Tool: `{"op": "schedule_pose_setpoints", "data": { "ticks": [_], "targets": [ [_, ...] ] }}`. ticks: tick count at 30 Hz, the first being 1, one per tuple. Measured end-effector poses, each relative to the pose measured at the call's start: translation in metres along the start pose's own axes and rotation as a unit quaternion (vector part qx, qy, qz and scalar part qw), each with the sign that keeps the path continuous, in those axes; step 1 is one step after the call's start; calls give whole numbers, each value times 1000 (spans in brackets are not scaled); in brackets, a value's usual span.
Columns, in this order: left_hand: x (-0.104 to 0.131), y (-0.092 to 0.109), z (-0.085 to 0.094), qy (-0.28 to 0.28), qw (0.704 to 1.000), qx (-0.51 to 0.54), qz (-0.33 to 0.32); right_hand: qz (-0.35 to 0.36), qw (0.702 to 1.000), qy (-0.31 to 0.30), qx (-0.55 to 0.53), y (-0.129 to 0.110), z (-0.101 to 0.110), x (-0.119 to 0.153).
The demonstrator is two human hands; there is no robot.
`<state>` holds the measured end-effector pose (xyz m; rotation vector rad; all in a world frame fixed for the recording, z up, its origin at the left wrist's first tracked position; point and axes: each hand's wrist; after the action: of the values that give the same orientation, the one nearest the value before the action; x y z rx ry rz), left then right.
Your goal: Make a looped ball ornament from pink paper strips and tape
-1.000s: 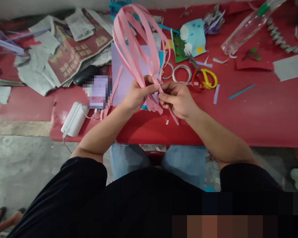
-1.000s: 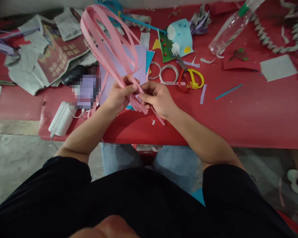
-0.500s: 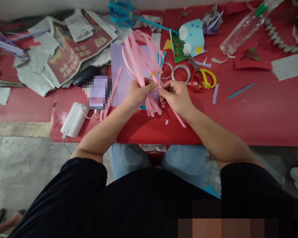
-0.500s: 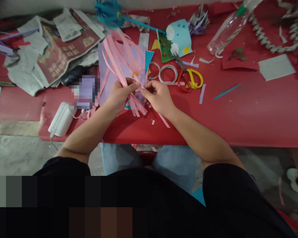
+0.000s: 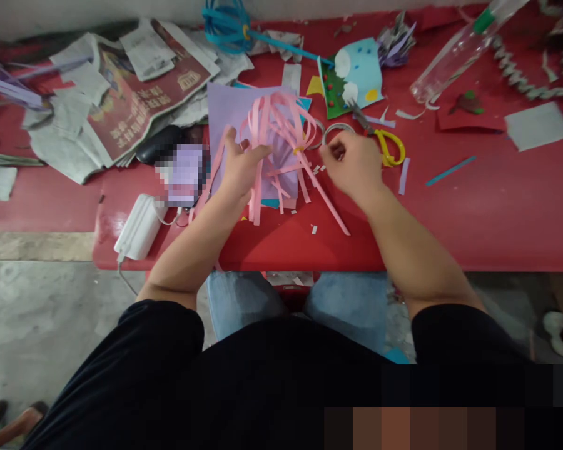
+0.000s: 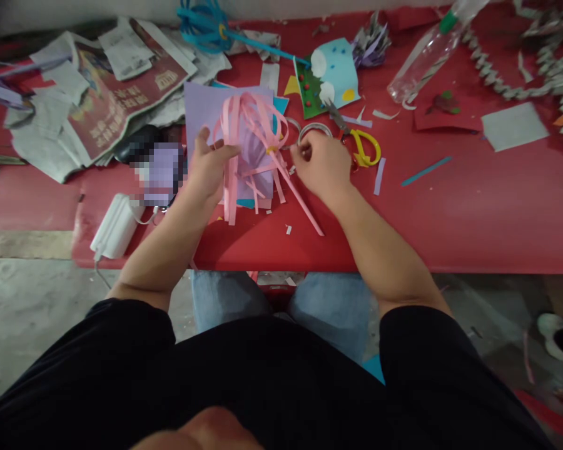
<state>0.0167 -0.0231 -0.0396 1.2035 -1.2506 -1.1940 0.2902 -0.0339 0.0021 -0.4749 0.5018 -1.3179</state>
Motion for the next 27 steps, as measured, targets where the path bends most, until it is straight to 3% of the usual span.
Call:
{"op": "schedule_pose_setpoints", "data": {
  "ticks": [4, 6, 10, 14, 17, 20, 22, 24, 27],
  "targets": [
    [6, 8, -7, 34, 993, -113, -34, -39, 997, 21, 71, 28, 29, -17],
    [11, 13, -12, 42, 984, -162, -68, -8, 996, -6, 86, 38, 36, -21],
    [14, 13, -13, 42, 983, -167, -69, 101, 985, -78, 118, 39, 32, -20],
    [8, 6, -9, 53, 988, -135, -50, 109, 973, -111, 170, 33, 20, -18],
    [10, 10, -12, 120, 967, -181, -136, 91, 972, -122, 180, 33, 16, -19],
    [20, 25, -21, 144, 929, -213, -268, 97, 979, -82, 160, 31, 16, -19],
    [28, 33, -28, 93, 921, -211, -315, 127, 986, -30, 108, 26, 14, -16],
    [35, 38, -34, 5, 920, -216, -328, 175, 984, 20, 30, 19, 9, -11],
    [43, 38, -40, -95, 906, -233, -340, 239, 966, 40, -87, 5, -4, 1]
  ]
}}
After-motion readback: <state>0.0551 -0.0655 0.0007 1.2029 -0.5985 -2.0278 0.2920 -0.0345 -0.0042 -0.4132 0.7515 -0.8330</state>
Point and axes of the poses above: each hand's wrist, its own x-axis away from the middle knuckle, its own z-axis out of the back of the hand, y = z × x, and after that the axes turned 10 degrees about -y, right-handed
